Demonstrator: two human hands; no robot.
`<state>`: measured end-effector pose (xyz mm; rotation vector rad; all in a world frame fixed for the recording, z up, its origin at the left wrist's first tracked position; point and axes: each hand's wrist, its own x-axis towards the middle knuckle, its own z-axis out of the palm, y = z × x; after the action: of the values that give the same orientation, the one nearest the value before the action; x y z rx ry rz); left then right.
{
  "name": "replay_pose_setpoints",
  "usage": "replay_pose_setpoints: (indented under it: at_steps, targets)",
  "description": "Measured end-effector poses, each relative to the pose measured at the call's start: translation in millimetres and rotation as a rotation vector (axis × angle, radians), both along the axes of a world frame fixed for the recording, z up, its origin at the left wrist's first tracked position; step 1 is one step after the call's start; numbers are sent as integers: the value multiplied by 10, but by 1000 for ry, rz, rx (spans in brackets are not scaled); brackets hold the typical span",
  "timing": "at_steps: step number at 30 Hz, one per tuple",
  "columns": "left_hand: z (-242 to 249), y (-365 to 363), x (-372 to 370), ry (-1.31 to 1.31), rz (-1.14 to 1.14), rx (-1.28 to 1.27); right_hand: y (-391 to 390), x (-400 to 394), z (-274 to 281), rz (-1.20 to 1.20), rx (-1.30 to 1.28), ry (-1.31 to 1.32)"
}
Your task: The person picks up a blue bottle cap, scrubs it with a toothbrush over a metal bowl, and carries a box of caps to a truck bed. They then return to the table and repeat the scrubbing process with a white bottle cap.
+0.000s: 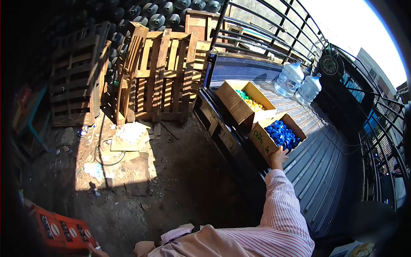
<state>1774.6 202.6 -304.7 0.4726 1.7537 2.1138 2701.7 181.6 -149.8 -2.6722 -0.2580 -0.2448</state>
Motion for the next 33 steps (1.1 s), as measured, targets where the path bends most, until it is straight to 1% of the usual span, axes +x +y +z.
replay_pose_setpoints:
  at_steps: [2,4,5,7,8,10,11,12,13,14,15,16,17,18,19,20,21,24,26,27,28,30,31,32,33]
  targets:
    - [-1,-145,-181,-31,37,10,155,-380,-1,-50,-68,-64]
    - [-70,-245,-196,-86,90,39,258,-484,-34,-70,75,55]
    - [-83,-306,-224,-108,112,49,279,-409,-139,-67,77,60]
    - [-111,-413,-154,-159,152,62,301,-177,-295,-28,97,-125]
    - [-118,-473,-125,-181,171,65,290,-96,-346,-29,93,-121]
    - [-167,-611,12,-233,216,74,320,-16,-272,34,78,-113]
    - [-197,-665,95,-260,238,81,350,129,-349,106,206,-124]
    - [-188,-731,225,-286,260,87,357,237,-415,108,204,-123]
    - [-185,-797,392,-315,283,95,366,337,-468,114,144,-160]
    - [-274,-726,132,-320,292,100,439,436,-501,126,89,-199]
    - [-361,-618,-126,-583,283,124,456,324,-246,42,185,-70]
    - [-407,-547,-434,-836,266,144,518,96,132,-100,171,56]
    - [-457,-513,-745,-1089,243,156,575,162,93,-121,17,135]
    - [-573,-506,-623,-1095,245,162,632,326,67,-145,-134,202]
    - [-609,-557,-478,-718,287,87,605,492,-105,-84,-24,105]
    - [-584,-614,-337,-334,316,16,567,613,-258,-87,-26,107]
    - [-407,-706,-16,-304,141,177,574,707,-370,-44,47,38]
    - [-281,-639,46,-335,83,188,533,562,-515,31,234,-195]
    - [-251,-601,123,-381,35,196,522,457,-502,119,182,-260]
    - [-235,-609,164,-402,13,199,547,428,-505,201,206,-280]
    - [-180,-619,241,-399,20,203,572,298,-416,284,243,-259]
    - [-49,-623,380,-352,44,174,701,281,-470,349,327,-251]
    - [-67,-619,297,-348,46,166,776,337,-522,381,348,-308]
    - [-281,-628,-12,-333,129,57,845,413,-572,411,367,-363]
    - [-384,-617,-131,-321,211,-48,906,470,-534,419,365,-340]
